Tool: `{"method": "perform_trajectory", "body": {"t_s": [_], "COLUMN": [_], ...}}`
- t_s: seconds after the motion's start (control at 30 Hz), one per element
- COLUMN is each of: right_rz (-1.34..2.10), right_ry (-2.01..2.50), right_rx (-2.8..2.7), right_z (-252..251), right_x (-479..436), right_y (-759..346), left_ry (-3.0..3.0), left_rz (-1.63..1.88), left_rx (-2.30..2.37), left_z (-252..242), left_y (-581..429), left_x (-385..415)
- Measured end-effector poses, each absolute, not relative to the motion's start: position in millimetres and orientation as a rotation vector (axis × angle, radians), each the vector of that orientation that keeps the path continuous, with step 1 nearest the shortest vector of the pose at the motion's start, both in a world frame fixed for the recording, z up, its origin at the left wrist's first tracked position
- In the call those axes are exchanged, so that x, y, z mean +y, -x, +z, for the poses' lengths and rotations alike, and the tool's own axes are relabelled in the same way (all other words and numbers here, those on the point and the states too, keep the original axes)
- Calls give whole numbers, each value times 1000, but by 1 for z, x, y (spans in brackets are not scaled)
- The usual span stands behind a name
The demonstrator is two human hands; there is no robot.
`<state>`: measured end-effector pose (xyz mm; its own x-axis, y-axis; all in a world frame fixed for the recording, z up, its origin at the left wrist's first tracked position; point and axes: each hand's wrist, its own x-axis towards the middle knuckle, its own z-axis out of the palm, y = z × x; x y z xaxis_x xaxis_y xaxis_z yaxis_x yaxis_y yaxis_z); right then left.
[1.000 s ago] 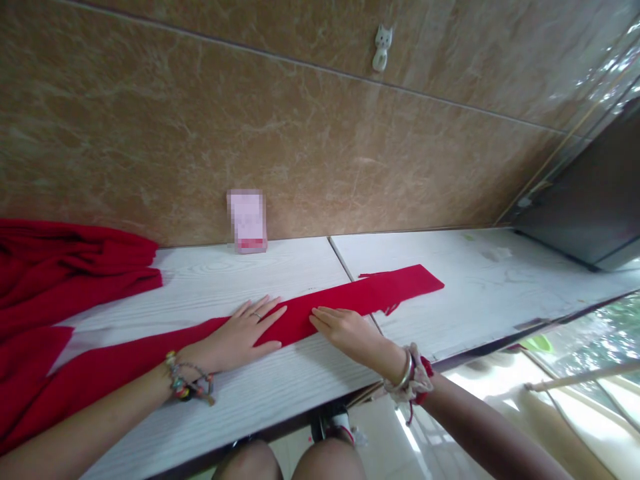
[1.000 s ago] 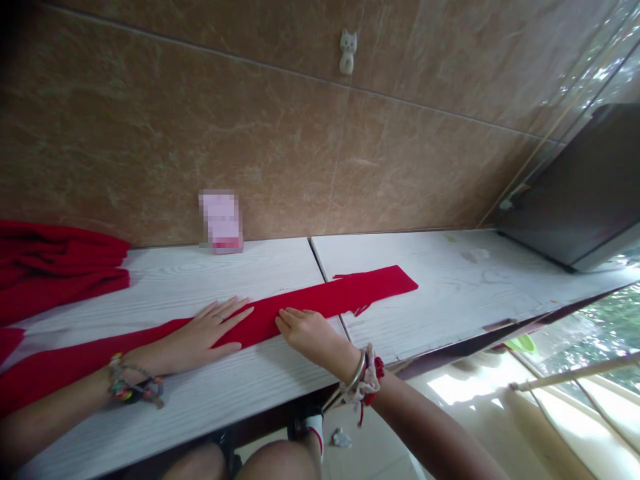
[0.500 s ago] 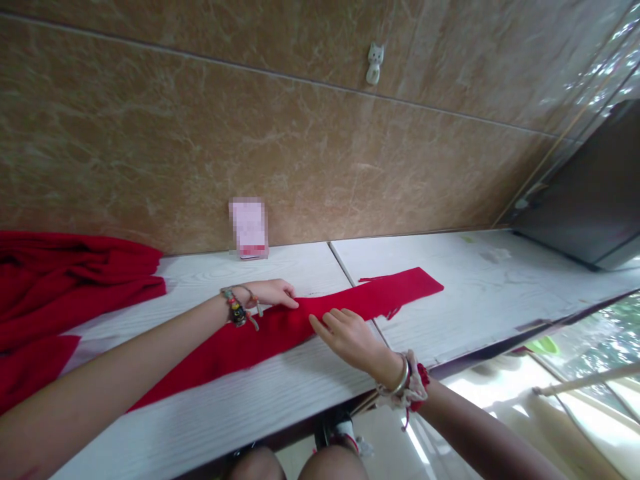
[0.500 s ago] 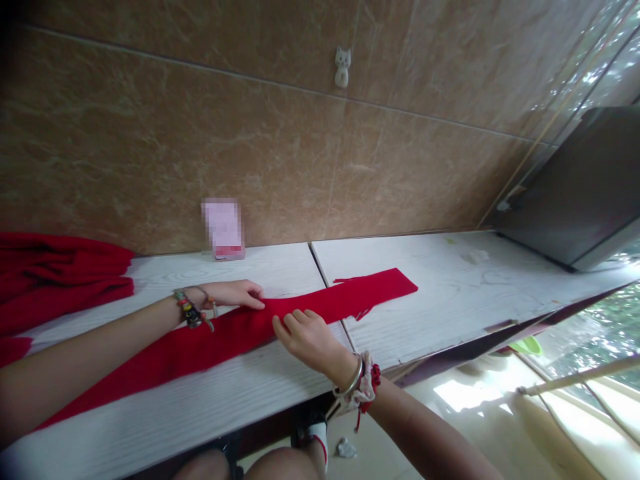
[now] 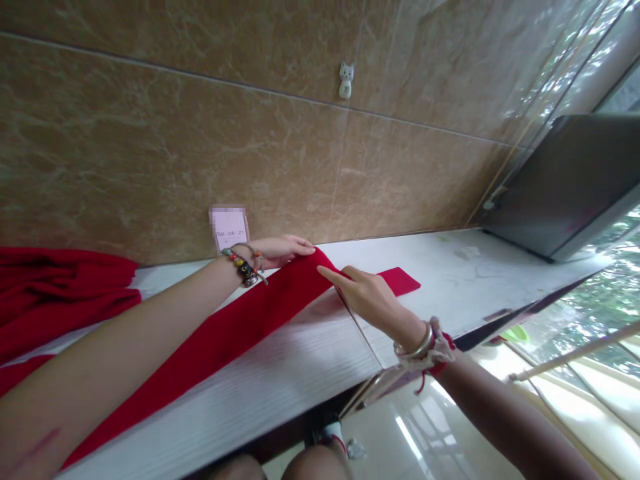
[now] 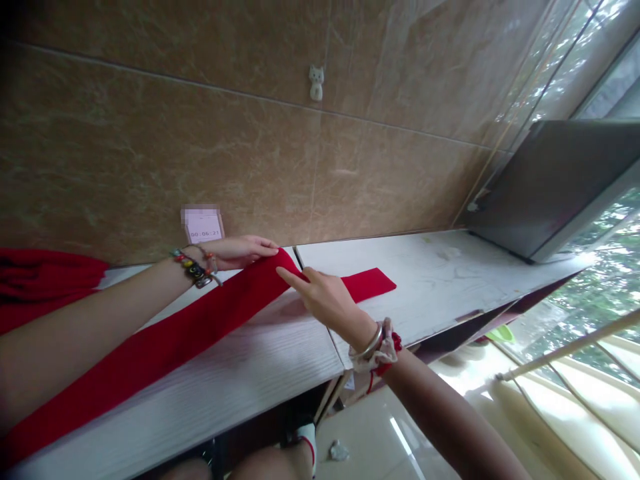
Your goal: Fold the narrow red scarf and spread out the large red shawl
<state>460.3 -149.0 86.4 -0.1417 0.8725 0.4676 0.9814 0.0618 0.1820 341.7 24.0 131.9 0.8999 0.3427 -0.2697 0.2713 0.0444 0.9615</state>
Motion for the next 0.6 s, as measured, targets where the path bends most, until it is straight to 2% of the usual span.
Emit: {"method": "perform_trajectory", "body": {"t_s": [0.2,0.37,0.47,0.6], "right_rz": [-477,-79,137,326], "right_ry": [1786,1736,1669,1549], "right_rx": [-1899,-1546,-1281,-1060], "right_z": [134,138,120,94], "right_x": [-159,-163,-164,-167], "right_y": [-509,-562,-595,-628], "left_ry": [-1583,-1760,-1946,-2076], "left_rz": [161,212,229,197], "left_rx": [393,413,451,482], "left_z": [164,174,158,112], "left_y": [-405,-463,-486,-484], "left_x": [19,3,-14,-30]}}
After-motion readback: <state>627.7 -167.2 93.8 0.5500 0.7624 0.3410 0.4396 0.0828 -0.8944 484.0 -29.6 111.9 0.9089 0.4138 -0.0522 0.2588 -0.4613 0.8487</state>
